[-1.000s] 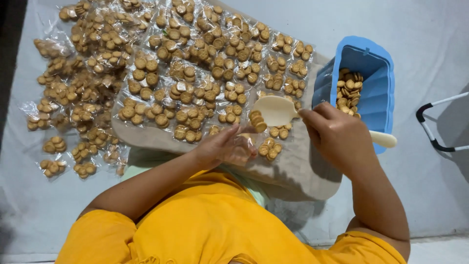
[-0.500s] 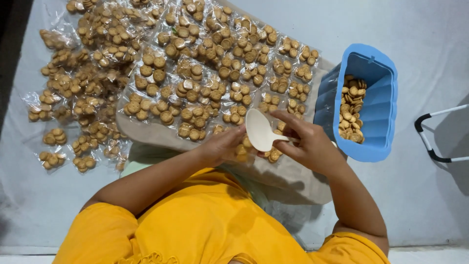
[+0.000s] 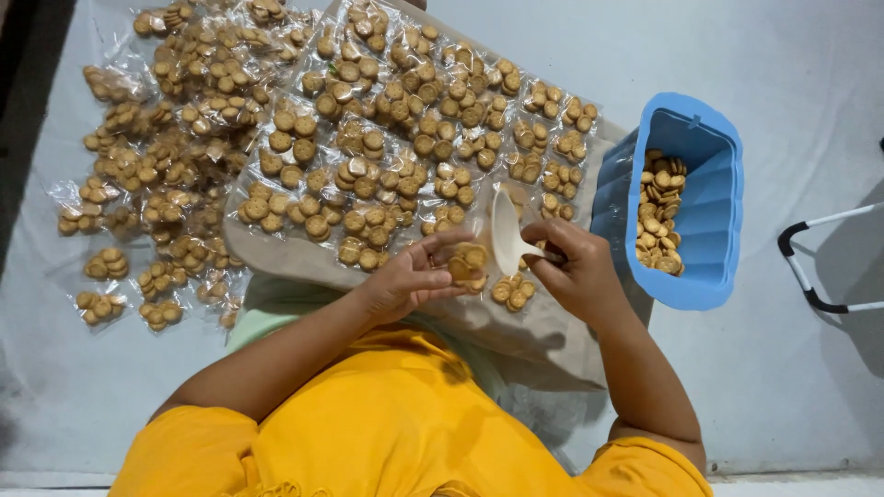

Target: Manually packing small cookies into individual plastic bags and using a spoon to transfer them from a container.

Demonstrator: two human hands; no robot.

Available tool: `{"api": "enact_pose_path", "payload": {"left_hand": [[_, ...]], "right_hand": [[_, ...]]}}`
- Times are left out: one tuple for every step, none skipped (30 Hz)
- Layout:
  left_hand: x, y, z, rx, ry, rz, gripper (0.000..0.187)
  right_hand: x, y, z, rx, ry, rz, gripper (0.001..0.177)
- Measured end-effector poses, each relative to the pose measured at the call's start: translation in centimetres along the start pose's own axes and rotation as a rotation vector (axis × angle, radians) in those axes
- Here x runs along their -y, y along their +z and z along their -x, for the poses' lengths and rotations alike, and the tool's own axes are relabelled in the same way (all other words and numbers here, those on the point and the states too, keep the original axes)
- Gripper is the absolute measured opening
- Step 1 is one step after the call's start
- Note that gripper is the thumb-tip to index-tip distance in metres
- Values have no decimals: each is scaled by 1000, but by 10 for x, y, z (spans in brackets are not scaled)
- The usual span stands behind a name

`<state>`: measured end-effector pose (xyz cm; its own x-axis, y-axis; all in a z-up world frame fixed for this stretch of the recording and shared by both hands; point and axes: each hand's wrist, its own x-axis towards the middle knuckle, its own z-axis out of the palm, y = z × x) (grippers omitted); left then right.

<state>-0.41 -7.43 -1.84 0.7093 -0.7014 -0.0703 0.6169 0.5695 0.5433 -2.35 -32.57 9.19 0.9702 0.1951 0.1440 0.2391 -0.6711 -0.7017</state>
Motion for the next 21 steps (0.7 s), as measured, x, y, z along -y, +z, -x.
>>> {"api": "enact_pose_path", "payload": {"left_hand": [[6, -6, -2, 0, 1, -1, 72], [12, -12, -4, -82, -2, -12, 63], [18, -17, -7, -165, -5, -22, 54], [17, -20, -8, -165, -5, -23, 54], [16, -23, -9, -213, -10, -24, 43], [15, -26, -11, -261, -17, -26, 31], [12, -29, -10, -261, -19, -26, 31], [10, -32, -9, -293, 25, 10, 28], [8, -35, -8, -325, 69, 47, 26], [4, -33, -6, -325, 71, 47, 26], [0, -31, -5, -340, 94, 97, 23], [-4, -29, -4, -354, 117, 146, 21], [0, -34, -4, -353, 119, 147, 21], [3, -39, -4, -340, 135, 209, 20], [7, -44, -5, -326, 152, 270, 20], [-5, -40, -3, -325, 151, 271, 20], [-17, -35, -1, -250, 208, 240, 16], [-29, -31, 2, -177, 263, 207, 12], [-27, -31, 2, -178, 262, 206, 12], [-26, -32, 2, -179, 224, 138, 22], [-25, -32, 2, -180, 186, 70, 32]], "right_hand": [[4, 3, 0, 0, -2, 0, 26], [8, 6, -1, -6, -21, -10, 28], [13, 8, -1, -12, -40, -20, 30], [14, 9, 0, -12, -40, -21, 30], [15, 10, 0, -13, -19, -77, 30], [16, 11, 1, -15, 3, -134, 31], [14, 10, 5, -16, 4, -134, 31], [13, 9, 8, -31, 45, -283, 42], [11, 8, 11, -46, 87, -433, 56], [6, 1, 14, -44, 86, -433, 56], [2, -6, 17, -114, 85, -425, 50], [-3, -12, 20, -185, 84, -416, 45], [-13, -20, 25, -184, 82, -415, 45], [-24, -27, 30, -282, 85, -401, 40], [-35, -35, 35, -379, 87, -387, 37], [-33, -44, 41, -379, 87, -386, 37], [-31, -53, 47, -433, 123, -415, 37], [-29, -61, 53, -486, 160, -447, 38], [-25, -67, 57, -486, 161, -448, 38], [-22, -73, 61, -559, 229, -498, 23], [-18, -79, 64, -633, 297, -548, 11]]}}
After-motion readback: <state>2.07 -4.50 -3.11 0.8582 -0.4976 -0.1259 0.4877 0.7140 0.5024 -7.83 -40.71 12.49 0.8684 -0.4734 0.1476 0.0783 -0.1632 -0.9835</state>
